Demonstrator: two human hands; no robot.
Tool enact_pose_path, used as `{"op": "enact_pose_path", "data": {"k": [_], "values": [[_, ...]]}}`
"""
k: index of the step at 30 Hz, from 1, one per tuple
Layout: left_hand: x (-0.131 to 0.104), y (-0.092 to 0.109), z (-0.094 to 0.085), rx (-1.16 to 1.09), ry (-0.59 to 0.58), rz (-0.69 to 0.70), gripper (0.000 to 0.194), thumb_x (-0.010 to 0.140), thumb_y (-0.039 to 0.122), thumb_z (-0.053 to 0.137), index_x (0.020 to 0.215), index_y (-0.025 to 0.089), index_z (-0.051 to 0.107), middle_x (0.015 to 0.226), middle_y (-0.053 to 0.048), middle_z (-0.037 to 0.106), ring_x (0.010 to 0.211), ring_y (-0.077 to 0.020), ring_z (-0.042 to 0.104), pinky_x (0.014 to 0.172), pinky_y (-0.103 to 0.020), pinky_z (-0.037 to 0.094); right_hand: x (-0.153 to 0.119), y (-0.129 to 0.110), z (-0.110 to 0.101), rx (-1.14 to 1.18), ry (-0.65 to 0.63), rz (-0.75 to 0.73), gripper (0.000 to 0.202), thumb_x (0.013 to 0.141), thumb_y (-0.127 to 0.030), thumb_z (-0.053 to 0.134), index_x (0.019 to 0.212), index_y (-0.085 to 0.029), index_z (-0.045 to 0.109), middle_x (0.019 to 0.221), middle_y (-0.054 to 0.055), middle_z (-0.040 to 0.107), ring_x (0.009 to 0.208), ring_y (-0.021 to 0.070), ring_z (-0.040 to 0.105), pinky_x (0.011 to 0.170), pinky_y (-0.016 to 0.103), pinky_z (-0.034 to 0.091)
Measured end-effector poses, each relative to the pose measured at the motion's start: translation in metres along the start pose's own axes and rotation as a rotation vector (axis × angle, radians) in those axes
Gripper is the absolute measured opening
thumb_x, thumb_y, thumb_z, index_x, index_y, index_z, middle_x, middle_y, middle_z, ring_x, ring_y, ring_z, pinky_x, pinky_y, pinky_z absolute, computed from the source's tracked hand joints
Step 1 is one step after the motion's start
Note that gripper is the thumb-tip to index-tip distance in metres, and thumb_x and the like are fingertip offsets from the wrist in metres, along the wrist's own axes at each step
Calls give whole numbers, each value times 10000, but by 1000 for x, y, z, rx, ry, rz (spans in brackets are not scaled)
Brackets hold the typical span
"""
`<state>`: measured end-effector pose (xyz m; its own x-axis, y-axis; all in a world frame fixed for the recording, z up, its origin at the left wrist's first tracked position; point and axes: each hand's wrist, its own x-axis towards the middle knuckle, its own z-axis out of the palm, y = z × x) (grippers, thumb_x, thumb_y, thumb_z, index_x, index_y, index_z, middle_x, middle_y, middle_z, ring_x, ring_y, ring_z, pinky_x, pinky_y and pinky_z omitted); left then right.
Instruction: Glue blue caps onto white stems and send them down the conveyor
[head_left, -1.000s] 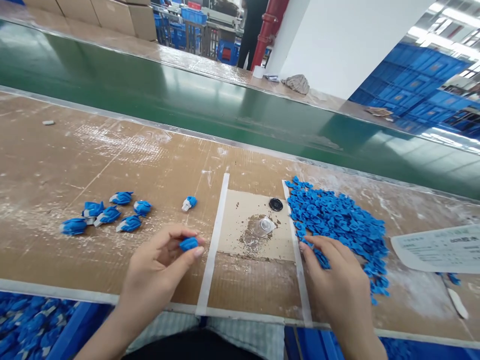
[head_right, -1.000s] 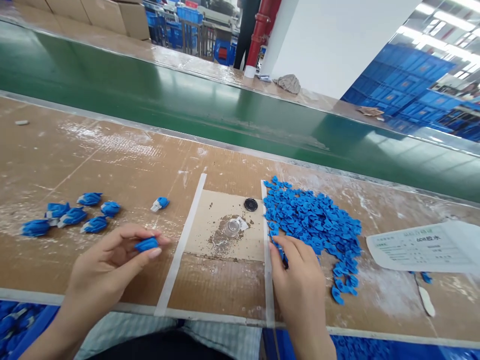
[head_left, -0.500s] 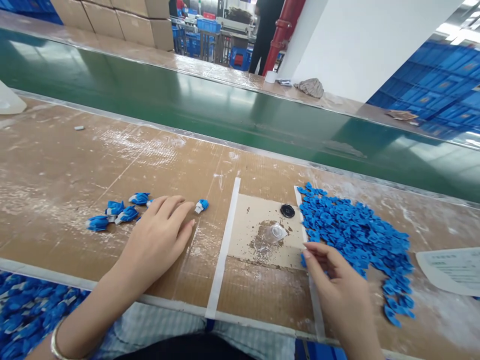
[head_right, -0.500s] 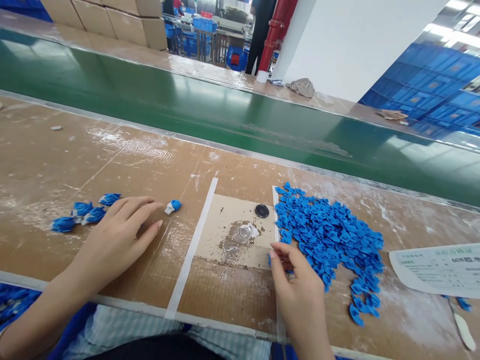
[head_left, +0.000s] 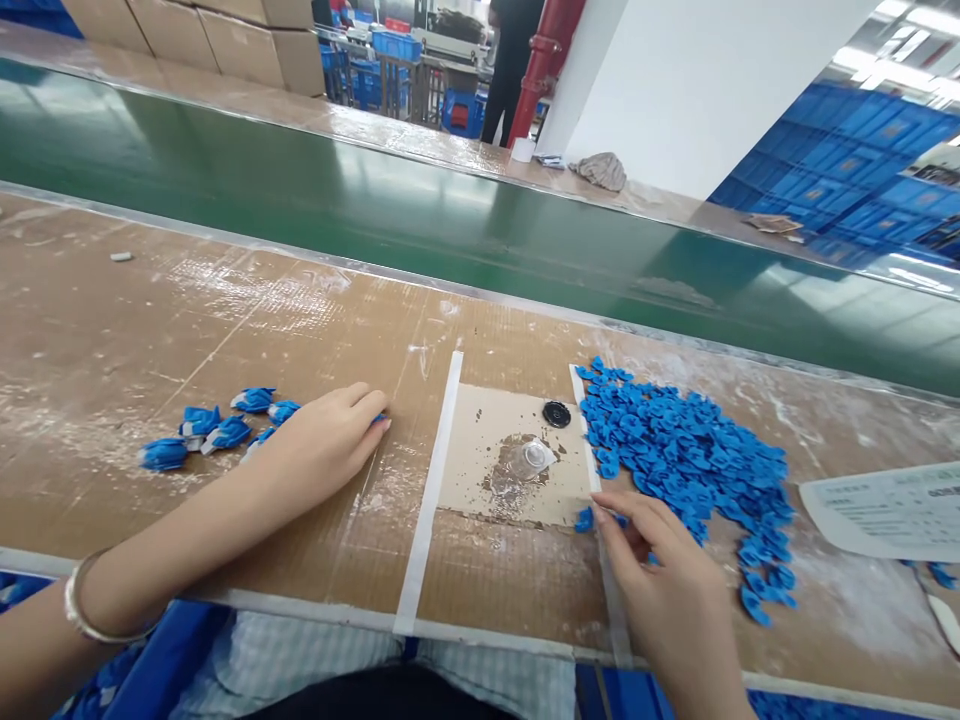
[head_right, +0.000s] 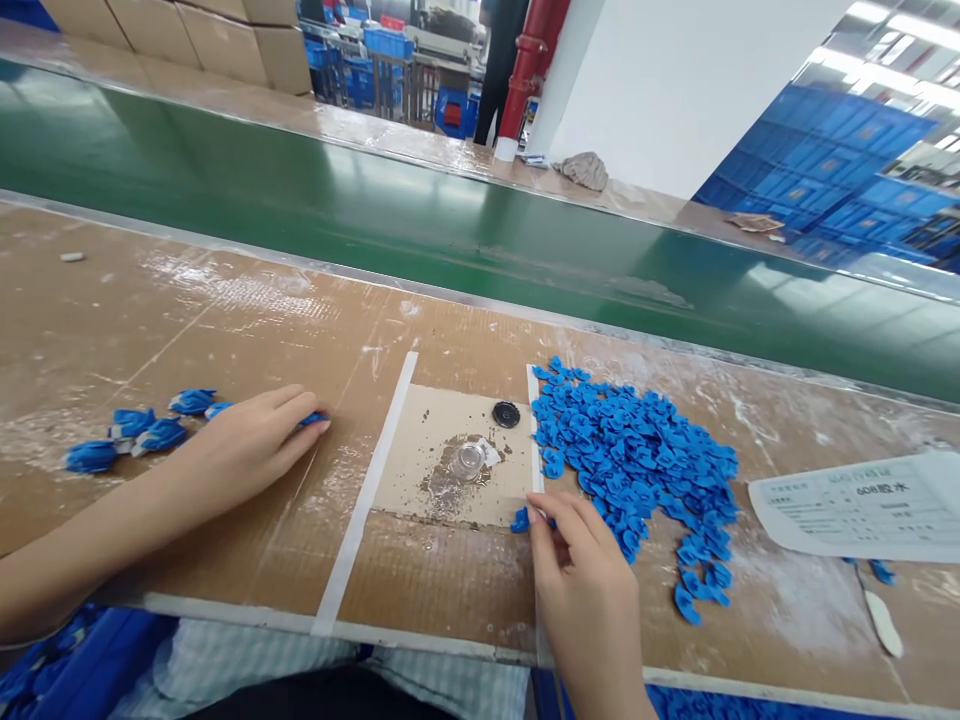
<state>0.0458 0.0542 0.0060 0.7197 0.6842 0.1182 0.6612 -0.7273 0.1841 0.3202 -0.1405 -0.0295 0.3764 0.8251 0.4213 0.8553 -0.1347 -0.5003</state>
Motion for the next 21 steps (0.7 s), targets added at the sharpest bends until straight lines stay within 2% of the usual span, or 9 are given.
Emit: {"op": "enact_pose_path", "data": {"k": [3, 5, 9, 13, 16, 21], "values": [[-12, 8, -4, -185, 48, 23, 315, 976, 240, 330, 1063, 158, 621, 1022, -98, 705, 914, -251, 679, 801, -383, 543, 0, 5, -10, -18, -26, -171, 184, 965, -287, 519, 1005, -219, 685, 1030, 52, 700, 922, 191, 673, 835, 333, 536], [-19, 16, -2, -254, 74, 80, 324, 967, 199, 333, 1091, 170, 631, 1073, -82, 717, 954, -225, 690, 817, -349, 560, 0, 6, -12, -26, -58, -274, 182, 969, -243, 520, 1053, -212, 678, 1059, 62, 702, 961, 196, 669, 868, 346, 536], [-31, 29, 15, -216, 166, 205, 377, 909, 58, 337, 1075, 154, 661, 1150, -96, 701, 1024, -212, 682, 870, -338, 577, 0, 9, -8, -68, -152, -404, 238, 968, -176, 495, 1126, -220, 668, 1135, 63, 703, 1006, 219, 666, 876, 392, 548], [-41, 32, 34, -70, 274, 214, 456, 862, -22, 321, 1154, 102, 648, 1237, -155, 657, 1105, -274, 651, 904, -423, 580, -2, 16, -6, -125, -219, -465, 276, 976, -169, 481, 1200, -202, 639, 1218, 80, 676, 1058, 241, 657, 911, 423, 544], [-45, 31, 41, 9, 303, 245, 426, 872, -26, 337, 1159, 60, 641, 1260, -196, 630, 1165, -305, 614, 942, -447, 566, -1, 18, -7, -142, -233, -500, 254, 980, -178, 484, 1186, -176, 633, 1210, 97, 677, 1060, 250, 653, 912, 430, 537], [-44, 30, 44, -4, 336, 165, 300, 951, 99, 411, 1137, 65, 643, 1241, -216, 598, 1155, -321, 592, 949, -478, 551, 9, 6, -7, -76, -206, -383, 210, 969, -244, 514, 1151, -205, 612, 1091, 77, 698, 1010, 231, 647, 883, 402, 534]]}}
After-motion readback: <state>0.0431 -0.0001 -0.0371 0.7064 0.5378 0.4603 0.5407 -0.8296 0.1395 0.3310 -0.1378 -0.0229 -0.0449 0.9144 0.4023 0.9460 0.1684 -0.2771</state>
